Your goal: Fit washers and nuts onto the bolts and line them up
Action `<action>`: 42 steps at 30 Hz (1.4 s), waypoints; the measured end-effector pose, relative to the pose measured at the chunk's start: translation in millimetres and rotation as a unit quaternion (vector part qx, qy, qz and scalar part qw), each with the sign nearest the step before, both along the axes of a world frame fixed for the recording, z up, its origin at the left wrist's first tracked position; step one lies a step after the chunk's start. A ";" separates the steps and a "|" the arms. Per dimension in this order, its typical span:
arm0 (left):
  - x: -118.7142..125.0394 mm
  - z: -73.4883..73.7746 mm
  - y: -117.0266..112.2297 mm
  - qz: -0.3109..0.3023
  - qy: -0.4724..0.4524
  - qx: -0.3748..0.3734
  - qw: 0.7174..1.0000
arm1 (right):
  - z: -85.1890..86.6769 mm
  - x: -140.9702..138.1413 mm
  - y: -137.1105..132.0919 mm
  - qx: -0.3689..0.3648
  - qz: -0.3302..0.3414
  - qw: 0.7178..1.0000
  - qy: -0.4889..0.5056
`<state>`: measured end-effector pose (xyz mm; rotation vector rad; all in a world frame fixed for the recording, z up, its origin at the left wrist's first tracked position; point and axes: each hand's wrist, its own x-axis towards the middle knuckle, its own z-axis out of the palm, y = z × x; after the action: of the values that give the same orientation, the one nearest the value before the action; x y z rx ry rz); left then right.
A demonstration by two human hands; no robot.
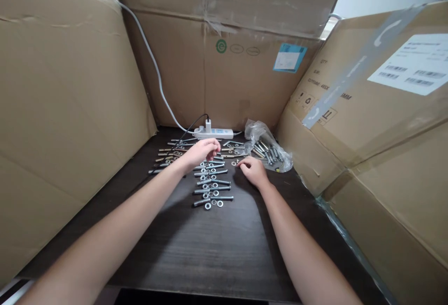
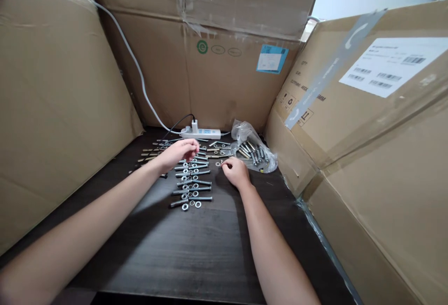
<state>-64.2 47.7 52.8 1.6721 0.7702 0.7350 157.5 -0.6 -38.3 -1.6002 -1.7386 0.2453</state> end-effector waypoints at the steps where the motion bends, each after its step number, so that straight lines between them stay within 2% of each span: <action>1: -7.5 -4.5 -4.0 0.032 0.006 0.031 0.999 | 0.4 -0.6 -0.4 -0.003 0.003 1.000 -0.002; 3: -22.1 -13.6 -12.3 0.059 0.012 0.052 0.997 | 0.9 -1.7 -1.1 -0.010 0.008 1.000 -0.007; 7: -48.2 -31.6 -27.1 0.114 0.084 0.180 0.973 | 0.2 -2.9 -1.5 -0.015 0.007 1.000 -0.019; 10: -61.7 -42.0 -31.3 0.132 0.111 0.265 0.949 | -0.1 -3.4 -1.8 -0.014 0.002 1.000 -0.027; 12: -66.8 -45.6 -30.9 0.146 0.111 0.289 0.940 | 0.4 -4.1 -2.3 -0.013 0.002 0.999 -0.033; 15: -70.0 -46.5 -29.5 0.159 0.109 0.299 0.934 | 1.6 -5.8 -3.1 -0.012 0.009 0.999 -0.039; 26: -71.9 -50.7 -26.7 0.127 0.129 0.291 0.939 | 3.9 -13.6 -6.0 -0.026 0.020 0.997 -0.072; 33: -71.5 -48.6 -28.2 0.119 0.137 0.288 0.940 | 0.5 -13.1 -4.4 -0.007 -0.001 0.997 -0.074; 35: -71.7 -48.6 -27.8 0.119 0.138 0.287 0.940 | 1.2 -4.4 -3.4 0.025 -0.029 0.997 -0.066; 38: -72.2 -49.2 -26.8 0.118 0.139 0.286 0.941 | 3.7 17.7 -4.9 0.076 -0.153 0.983 -0.073; 40: -72.1 -49.6 -26.1 0.114 0.141 0.285 0.941 | 4.5 35.0 -8.0 0.062 -0.249 0.962 -0.097; 42: -71.4 -49.7 -25.6 0.110 0.143 0.284 0.942 | 3.7 49.8 -11.8 0.043 -0.300 0.947 -0.105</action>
<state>-135.6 22.1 3.1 2.2737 1.0260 0.9438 207.4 -12.4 -34.7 -2.0558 -1.3004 -0.3020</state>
